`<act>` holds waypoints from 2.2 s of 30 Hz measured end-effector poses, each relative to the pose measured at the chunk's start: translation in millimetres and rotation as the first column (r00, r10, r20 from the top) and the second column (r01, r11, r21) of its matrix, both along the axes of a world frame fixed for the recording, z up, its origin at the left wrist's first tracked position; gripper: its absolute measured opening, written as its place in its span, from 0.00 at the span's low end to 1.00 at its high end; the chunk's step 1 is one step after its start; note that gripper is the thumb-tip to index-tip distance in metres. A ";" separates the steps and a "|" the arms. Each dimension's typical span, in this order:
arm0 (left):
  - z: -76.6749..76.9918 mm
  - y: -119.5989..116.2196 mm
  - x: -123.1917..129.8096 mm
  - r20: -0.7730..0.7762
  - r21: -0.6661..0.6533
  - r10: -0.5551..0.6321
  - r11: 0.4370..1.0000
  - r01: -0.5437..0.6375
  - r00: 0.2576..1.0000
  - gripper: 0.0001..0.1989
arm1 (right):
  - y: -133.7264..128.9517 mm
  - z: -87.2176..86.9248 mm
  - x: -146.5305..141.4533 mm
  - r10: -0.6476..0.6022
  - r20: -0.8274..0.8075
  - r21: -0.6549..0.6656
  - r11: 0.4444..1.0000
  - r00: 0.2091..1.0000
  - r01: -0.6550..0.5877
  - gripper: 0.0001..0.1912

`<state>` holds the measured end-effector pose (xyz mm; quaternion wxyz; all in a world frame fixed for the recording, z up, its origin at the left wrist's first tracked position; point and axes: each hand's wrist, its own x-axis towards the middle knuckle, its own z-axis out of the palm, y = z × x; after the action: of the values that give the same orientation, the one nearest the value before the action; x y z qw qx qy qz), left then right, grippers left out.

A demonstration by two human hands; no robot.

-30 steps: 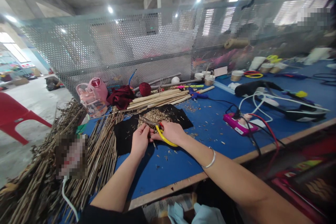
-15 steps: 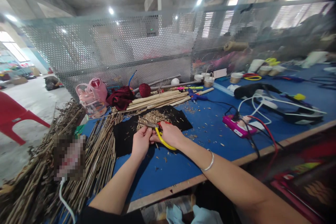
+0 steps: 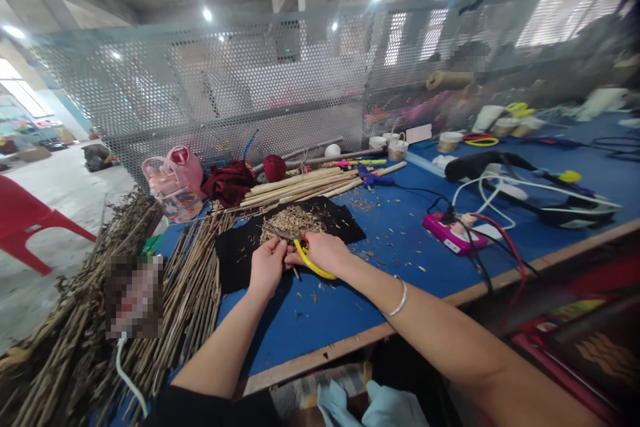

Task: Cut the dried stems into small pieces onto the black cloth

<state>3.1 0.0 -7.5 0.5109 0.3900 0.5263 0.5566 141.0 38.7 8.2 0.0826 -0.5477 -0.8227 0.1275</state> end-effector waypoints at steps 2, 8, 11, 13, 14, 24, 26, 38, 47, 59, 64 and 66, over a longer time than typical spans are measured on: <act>-0.1 0.1 -0.8 -0.012 -0.017 0.009 1.000 -0.009 1.000 0.15 | 0.8 0.4 0.5 -0.008 0.007 -0.022 1.000 1.000 0.008 0.34; -0.8 0.9 -3.3 -0.050 -0.023 0.001 1.000 -0.002 0.999 0.16 | 3.0 3.0 0.9 -0.014 0.016 -0.070 0.997 1.000 0.015 0.35; 0.8 0.5 -3.3 -0.028 -0.039 0.043 0.998 -0.044 0.999 0.18 | 4.2 3.8 1.6 -0.024 -0.003 -0.056 0.998 1.000 0.024 0.35; 1.7 0.2 -3.2 -0.010 -0.045 0.062 0.997 -0.063 0.998 0.20 | 5.3 4.3 2.4 -0.040 -0.011 -0.032 0.999 0.999 0.039 0.35; 1.9 0.3 -3.3 -0.002 -0.044 0.062 0.997 -0.062 0.998 0.21 | 6.0 4.4 2.8 -0.048 -0.014 -0.018 0.999 0.999 0.047 0.36; 2.8 2.9 -2.8 0.089 -0.018 0.070 0.997 -0.068 0.994 0.17 | 5.2 2.6 3.7 -0.037 -0.001 0.041 0.998 0.999 0.037 0.36; 3.7 1.7 -2.3 0.073 0.004 0.041 0.999 -0.042 0.996 0.14 | 2.8 3.0 3.4 -0.021 -0.003 0.039 0.999 1.000 0.021 0.36; 3.2 -2.3 -1.4 -0.002 0.020 -0.011 1.000 0.011 1.000 0.18 | -1.6 2.2 2.0 0.040 -0.061 0.081 0.996 0.997 -0.035 0.36; -1.1 -0.5 -2.3 -0.026 0.001 0.037 0.999 -0.037 0.999 0.21 | -1.1 5.5 1.9 0.028 -0.017 -0.010 1.000 0.999 -0.028 0.34; -1.9 0.3 -4.7 -0.034 -0.017 0.013 1.000 -0.014 0.999 0.19 | 2.1 2.3 2.3 0.002 -0.007 -0.049 0.999 1.000 -0.002 0.38; 1.0 -0.4 -4.4 -0.027 -0.033 0.033 0.999 -0.034 0.999 0.17 | 3.8 3.1 1.6 -0.019 -0.013 -0.076 0.997 1.000 0.018 0.36; 3.5 -1.3 -3.2 -0.005 -0.055 0.053 0.997 -0.054 0.999 0.18 | 4.4 3.7 1.4 -0.024 -0.024 -0.056 0.998 0.999 0.023 0.36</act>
<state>-0.2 -1.3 -4.1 0.5054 0.3626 0.5524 0.5549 142.4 43.2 11.9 0.0788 -0.5580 -0.8112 0.1561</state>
